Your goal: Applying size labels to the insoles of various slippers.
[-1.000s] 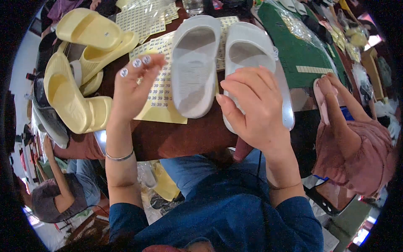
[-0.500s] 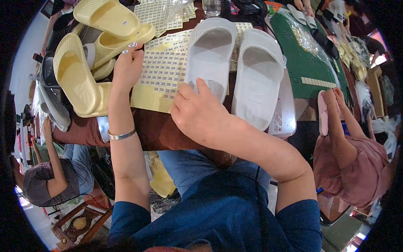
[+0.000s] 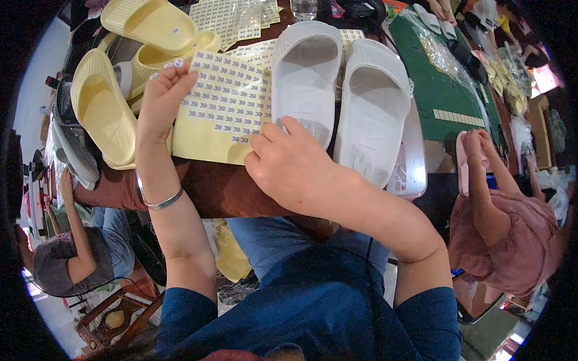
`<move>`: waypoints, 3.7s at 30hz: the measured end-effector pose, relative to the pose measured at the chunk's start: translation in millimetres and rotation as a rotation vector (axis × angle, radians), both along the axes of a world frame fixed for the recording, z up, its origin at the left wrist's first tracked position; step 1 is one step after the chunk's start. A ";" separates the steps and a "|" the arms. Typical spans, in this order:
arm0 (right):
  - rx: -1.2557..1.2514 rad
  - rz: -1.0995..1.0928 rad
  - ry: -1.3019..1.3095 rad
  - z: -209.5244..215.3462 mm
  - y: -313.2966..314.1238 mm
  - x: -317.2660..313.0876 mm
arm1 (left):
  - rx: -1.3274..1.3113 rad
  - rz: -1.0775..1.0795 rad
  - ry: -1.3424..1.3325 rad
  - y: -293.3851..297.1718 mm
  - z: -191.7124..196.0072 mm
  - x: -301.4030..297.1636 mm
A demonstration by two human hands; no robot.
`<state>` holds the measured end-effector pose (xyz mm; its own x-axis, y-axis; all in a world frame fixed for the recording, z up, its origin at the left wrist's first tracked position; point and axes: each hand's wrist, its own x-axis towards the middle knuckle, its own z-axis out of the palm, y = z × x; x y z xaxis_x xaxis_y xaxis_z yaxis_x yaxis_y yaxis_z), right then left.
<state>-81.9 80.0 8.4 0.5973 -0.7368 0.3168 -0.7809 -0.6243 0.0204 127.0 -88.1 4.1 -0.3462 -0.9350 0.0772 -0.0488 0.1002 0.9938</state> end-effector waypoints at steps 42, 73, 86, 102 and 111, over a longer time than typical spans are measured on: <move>-0.417 -0.305 -1.308 5.5 -60.7 -81.9 | 0.135 -0.332 0.308 26.3 -26.9 -56.1; -0.461 -0.199 -1.222 5.7 -59.0 -80.1 | -0.129 -0.263 0.294 63.9 -9.7 -72.8; -0.432 -0.415 -0.958 6.8 -59.2 -87.2 | -0.163 -0.294 0.294 62.1 -8.0 -73.4; -0.418 -0.179 -0.397 8.0 -51.2 -49.9 | -0.228 -0.270 0.272 68.4 -10.9 -79.7; -0.398 -0.146 -0.420 6.4 -51.3 -47.5 | -0.633 -0.092 -0.097 63.2 -19.9 -72.6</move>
